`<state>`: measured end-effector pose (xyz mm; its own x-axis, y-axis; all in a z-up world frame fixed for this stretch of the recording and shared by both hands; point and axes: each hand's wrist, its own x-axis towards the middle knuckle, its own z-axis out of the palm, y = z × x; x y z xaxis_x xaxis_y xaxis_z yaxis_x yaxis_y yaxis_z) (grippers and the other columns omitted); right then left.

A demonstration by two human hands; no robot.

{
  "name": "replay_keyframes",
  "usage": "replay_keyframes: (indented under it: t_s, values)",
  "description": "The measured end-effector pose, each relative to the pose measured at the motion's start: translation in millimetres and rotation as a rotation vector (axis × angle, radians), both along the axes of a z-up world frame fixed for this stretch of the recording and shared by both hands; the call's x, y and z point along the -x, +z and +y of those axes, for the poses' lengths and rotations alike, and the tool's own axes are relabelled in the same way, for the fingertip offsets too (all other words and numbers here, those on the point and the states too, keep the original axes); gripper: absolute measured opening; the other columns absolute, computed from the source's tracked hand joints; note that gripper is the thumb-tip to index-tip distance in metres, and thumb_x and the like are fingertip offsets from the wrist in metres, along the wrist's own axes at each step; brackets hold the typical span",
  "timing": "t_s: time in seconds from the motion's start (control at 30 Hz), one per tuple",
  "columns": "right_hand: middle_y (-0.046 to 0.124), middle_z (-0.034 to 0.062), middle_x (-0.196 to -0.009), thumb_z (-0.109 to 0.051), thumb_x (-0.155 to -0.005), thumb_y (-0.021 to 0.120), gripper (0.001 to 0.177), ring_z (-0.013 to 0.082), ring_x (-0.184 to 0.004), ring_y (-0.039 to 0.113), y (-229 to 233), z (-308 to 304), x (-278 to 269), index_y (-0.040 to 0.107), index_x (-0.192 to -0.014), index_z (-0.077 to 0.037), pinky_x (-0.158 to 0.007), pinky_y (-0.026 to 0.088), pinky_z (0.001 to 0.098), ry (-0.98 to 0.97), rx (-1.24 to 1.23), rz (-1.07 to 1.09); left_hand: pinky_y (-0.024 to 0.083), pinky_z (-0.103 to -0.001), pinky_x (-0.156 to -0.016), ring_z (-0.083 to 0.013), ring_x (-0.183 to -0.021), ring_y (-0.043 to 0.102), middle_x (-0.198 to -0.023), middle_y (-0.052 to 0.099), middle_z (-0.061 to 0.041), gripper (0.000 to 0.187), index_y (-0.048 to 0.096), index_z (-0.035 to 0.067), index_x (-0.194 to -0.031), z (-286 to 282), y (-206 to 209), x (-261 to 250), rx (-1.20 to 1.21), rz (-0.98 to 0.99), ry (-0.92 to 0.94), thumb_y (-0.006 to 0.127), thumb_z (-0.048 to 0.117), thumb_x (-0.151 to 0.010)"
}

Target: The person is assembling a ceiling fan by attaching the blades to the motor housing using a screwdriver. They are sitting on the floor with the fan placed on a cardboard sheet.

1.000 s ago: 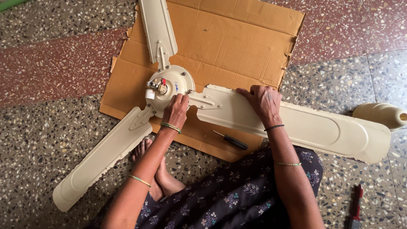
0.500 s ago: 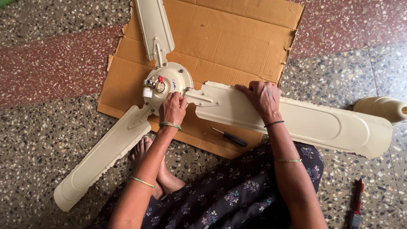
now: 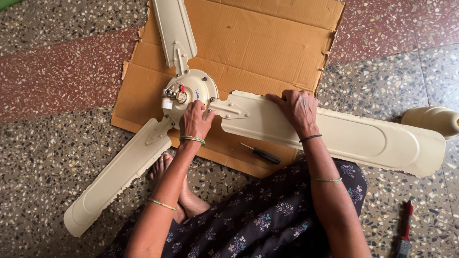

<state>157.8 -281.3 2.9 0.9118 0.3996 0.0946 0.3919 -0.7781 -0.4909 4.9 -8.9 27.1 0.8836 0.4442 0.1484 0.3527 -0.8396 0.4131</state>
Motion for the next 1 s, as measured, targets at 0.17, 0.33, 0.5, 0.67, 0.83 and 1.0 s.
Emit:
replay_keyframes:
  t_s: [0.17, 0.33, 0.5, 0.67, 0.83, 1.0]
  values:
    - [0.059, 0.0135, -0.051, -0.069, -0.091, 0.066, 0.067, 0.0318, -0.048, 0.062, 3, 0, 0, 0.07, -0.061, -0.009, -0.046, 0.046, 0.0439, -0.004, 0.0, 0.016, 0.053, -0.05, -0.073, -0.0376, -0.085, 0.066, -0.094, 0.065, -0.013, 0.023, 0.059, 0.005, -0.096, 1, -11, -1, -0.054, 0.019, -0.054, 0.077, 0.018, -0.092]
    - [0.06, 0.0139, -0.052, -0.069, -0.09, 0.066, 0.066, 0.0327, -0.05, 0.063, 4, 1, -1, 0.07, -0.061, -0.009, -0.046, 0.046, 0.0442, -0.003, 0.003, 0.04, 0.055, -0.047, -0.073, -0.0344, -0.087, 0.067, -0.099, 0.063, -0.012, 0.021, 0.059, 0.006, -0.102, 2, -3, -1, -0.03, -0.029, -0.161, 0.072, 0.01, -0.086]
    - [0.06, 0.0141, -0.053, -0.069, -0.091, 0.066, 0.066, 0.0328, -0.05, 0.063, 2, 0, -1, 0.07, -0.062, -0.009, -0.047, 0.046, 0.0445, 0.0, 0.004, 0.039, 0.054, -0.046, -0.069, -0.0309, -0.083, 0.067, -0.098, 0.06, -0.013, 0.029, 0.058, 0.005, -0.101, 4, 7, -17, 0.037, -0.027, -0.057, 0.079, 0.022, -0.088]
    - [0.06, 0.0143, -0.052, -0.07, -0.09, 0.066, 0.067, 0.0327, -0.051, 0.063, 1, 1, -1, 0.07, -0.061, -0.009, -0.047, 0.047, 0.0442, -0.002, 0.004, 0.02, 0.052, -0.049, -0.07, -0.0345, -0.085, 0.066, -0.094, 0.063, -0.012, 0.026, 0.061, 0.005, -0.09, 4, -2, -34, -0.056, -0.05, -0.041, 0.08, 0.024, -0.09]
    - [0.06, 0.0141, -0.053, -0.07, -0.091, 0.065, 0.068, 0.0324, -0.051, 0.063, 0, 0, -1, 0.07, -0.061, -0.009, -0.047, 0.046, 0.0442, 0.003, 0.014, 0.034, 0.053, -0.049, -0.07, -0.0362, -0.084, 0.066, -0.092, 0.064, -0.013, 0.023, 0.063, 0.005, -0.086, 4, -7, -36, -0.086, -0.018, -0.036, 0.079, 0.021, -0.088]
    - [0.06, 0.0143, -0.052, -0.07, -0.091, 0.065, 0.067, 0.0331, -0.05, 0.063, 2, 1, -2, 0.07, -0.061, -0.009, -0.047, 0.047, 0.0445, 0.003, 0.008, 0.025, 0.056, -0.048, -0.067, -0.0364, -0.083, 0.068, -0.092, 0.064, -0.017, 0.018, 0.063, 0.002, -0.089, -5, -11, -36, -0.318, -0.013, -0.113, 0.076, 0.014, -0.091]
